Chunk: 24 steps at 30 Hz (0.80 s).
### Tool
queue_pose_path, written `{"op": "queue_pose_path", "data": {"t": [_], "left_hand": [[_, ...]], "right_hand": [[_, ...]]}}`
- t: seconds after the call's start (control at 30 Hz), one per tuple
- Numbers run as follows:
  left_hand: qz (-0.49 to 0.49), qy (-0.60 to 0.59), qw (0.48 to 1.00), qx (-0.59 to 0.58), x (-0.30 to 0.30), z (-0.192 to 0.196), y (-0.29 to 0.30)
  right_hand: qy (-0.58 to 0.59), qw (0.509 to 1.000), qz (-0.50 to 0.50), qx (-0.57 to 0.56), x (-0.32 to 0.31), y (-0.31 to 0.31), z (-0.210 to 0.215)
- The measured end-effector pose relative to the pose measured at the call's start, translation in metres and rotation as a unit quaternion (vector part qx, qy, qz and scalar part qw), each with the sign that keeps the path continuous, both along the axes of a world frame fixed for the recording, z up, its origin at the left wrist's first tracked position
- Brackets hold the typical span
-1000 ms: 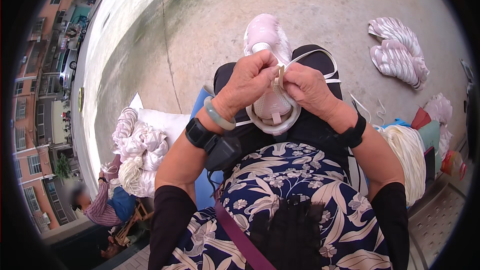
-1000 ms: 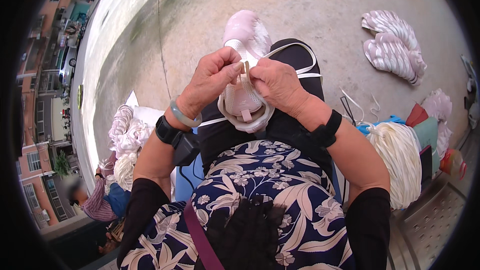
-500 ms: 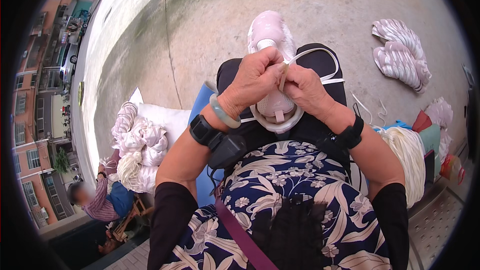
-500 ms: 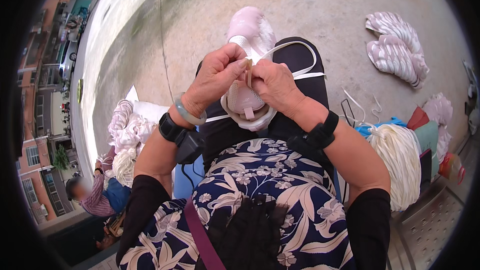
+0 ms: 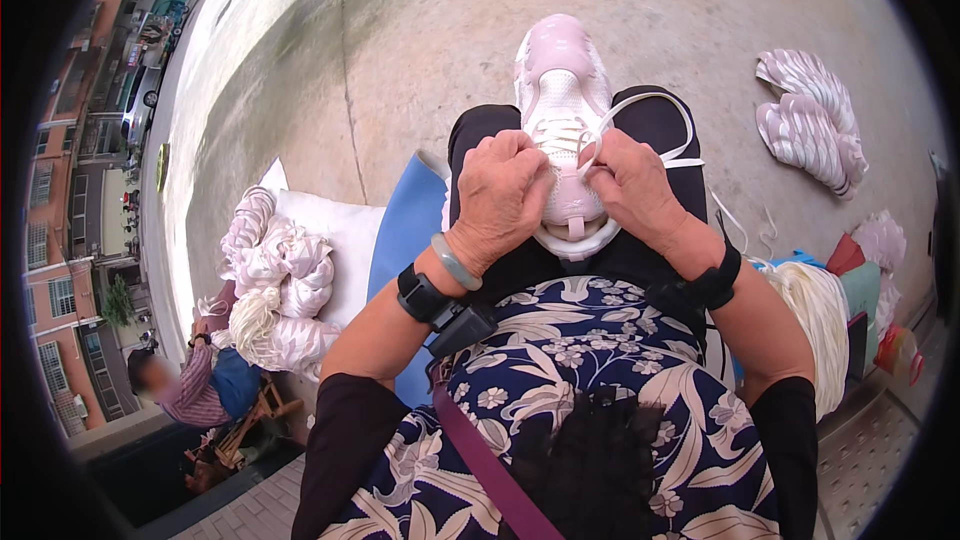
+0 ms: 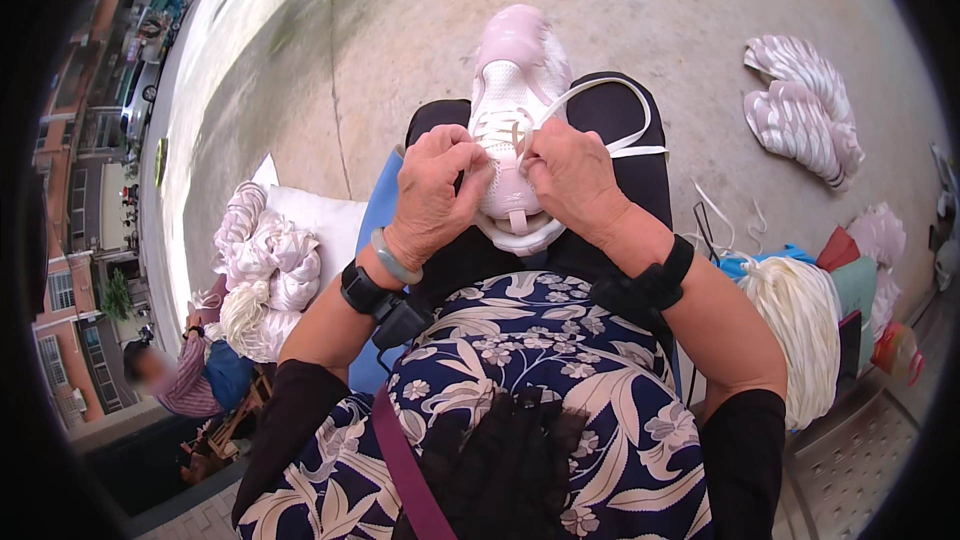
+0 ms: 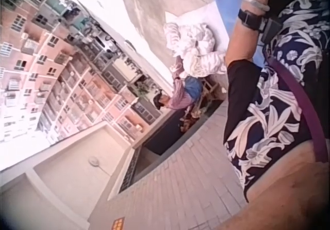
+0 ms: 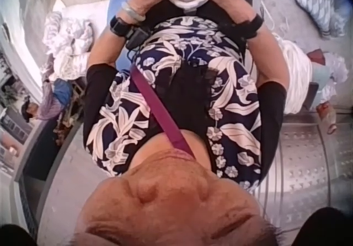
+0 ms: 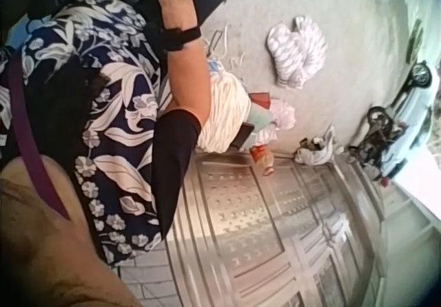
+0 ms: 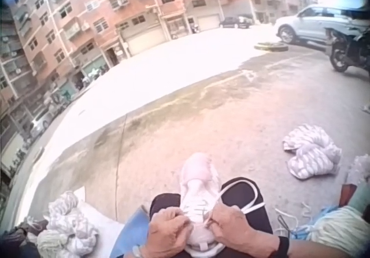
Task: The person is lacing a pink and white shoe in an outdoor manufacturing environment.
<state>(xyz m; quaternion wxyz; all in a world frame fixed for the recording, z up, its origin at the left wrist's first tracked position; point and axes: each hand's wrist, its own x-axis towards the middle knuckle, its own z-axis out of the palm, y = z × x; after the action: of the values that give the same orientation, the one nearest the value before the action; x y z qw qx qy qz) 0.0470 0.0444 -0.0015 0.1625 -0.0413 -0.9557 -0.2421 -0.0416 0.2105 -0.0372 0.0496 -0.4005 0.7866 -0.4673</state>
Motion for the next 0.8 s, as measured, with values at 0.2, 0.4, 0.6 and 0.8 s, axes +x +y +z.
{"op": "queue_pose_path", "data": {"t": [0.2,0.4,0.6,0.8], "left_hand": [[0.016,-0.02,0.996,0.086,-0.002,-0.012,0.003],[0.019,0.05,0.998,0.013,-0.005,-0.017,0.011],[-0.002,0.026,0.999,0.045,0.002,-0.004,0.002],[0.123,0.063,0.986,-0.092,0.035,0.016,-0.08]], "right_hand": [[-0.093,0.994,-0.056,0.013,0.003,-0.007,-0.005],[-0.065,0.996,-0.048,0.034,0.002,-0.001,0.005],[-0.156,0.987,-0.017,-0.035,0.007,0.005,0.016],[-0.204,0.965,-0.101,-0.132,-0.006,0.009,0.015]]}}
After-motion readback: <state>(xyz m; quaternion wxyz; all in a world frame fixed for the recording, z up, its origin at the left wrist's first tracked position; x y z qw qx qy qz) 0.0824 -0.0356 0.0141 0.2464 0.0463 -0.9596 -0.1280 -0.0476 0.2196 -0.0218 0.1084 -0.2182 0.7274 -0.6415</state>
